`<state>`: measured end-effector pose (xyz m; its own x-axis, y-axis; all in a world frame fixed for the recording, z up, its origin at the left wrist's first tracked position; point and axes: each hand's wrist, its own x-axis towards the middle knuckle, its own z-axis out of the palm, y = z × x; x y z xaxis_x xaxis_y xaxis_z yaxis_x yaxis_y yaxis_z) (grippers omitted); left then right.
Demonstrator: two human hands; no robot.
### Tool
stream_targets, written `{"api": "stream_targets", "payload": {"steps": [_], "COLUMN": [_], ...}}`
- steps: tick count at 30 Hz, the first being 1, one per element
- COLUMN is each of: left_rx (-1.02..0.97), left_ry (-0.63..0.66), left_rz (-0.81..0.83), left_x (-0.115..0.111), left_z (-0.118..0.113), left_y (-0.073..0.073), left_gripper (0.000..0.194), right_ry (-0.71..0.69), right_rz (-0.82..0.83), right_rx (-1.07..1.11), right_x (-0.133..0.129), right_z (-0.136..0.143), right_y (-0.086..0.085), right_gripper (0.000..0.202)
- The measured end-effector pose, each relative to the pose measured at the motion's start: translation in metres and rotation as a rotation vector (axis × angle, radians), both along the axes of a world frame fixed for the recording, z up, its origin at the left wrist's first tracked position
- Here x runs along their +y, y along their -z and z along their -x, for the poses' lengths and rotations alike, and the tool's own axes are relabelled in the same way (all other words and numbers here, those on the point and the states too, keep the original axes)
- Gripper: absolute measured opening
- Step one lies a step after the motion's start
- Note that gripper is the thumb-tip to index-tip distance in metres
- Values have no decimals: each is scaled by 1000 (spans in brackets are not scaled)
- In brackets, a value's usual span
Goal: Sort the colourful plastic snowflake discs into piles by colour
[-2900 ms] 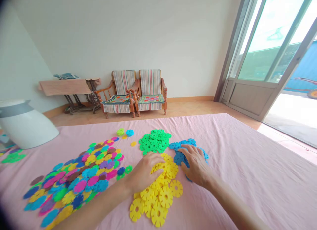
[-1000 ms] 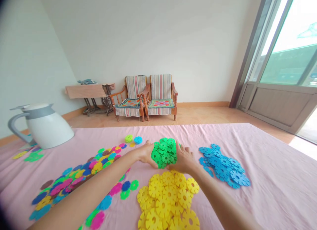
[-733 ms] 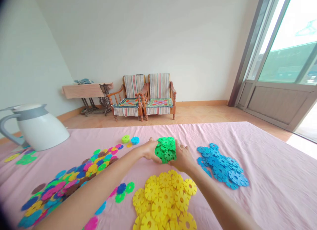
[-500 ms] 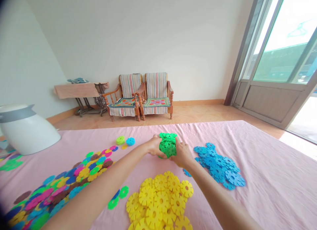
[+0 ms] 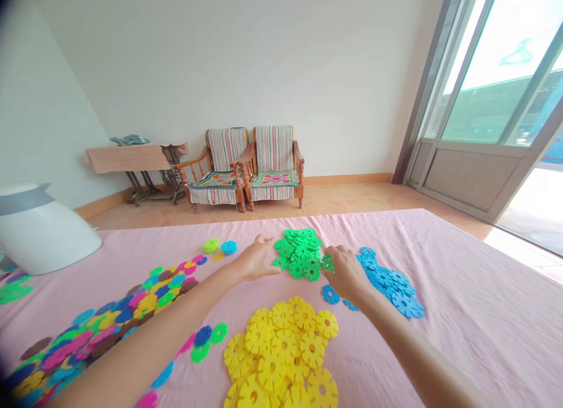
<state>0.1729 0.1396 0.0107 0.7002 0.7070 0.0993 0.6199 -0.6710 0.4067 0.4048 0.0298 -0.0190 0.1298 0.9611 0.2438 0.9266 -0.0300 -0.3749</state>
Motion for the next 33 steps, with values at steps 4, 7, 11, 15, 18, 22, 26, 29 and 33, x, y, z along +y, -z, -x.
{"api": "stream_targets", "payload": {"steps": [4,7,11,15,18,22,26,29,33], "left_rx": [-5,-10,-29,-20,1,-15,-27,-13,0], "left_ry": [26,59,65,94,134,149,153,125,107], "left_rz": [-6,-4,-20,-11,23,41,70,89,108], "left_x": [-20,-32,-43,-55,-66,-78,-88,-94,-99], "left_z": [20,23,24,38,45,47,53,62,76], "left_y": [0,1,-3,-10,-13,-13,-16,-20,-23], "left_gripper": [66,59,52,48,46,43,42,42,43], "right_ry": [8,43,46,67,93,66,88,83,-92], "right_rz": [-72,-113,-112,-114,-99,-66,-38,-39,-18], "right_rx": [40,72,73,4,-85,-177,-227,-237,-191], "right_x": [-19,-11,8,4,-7,-15,-18,-25,-42], "right_z": [5,12,11,-7,-18,-21,-22,-13,15], "right_y": [9,15,14,8,8,12,10,3,-4], "right_gripper": [27,30,43,43,32,29,24,24,18]}}
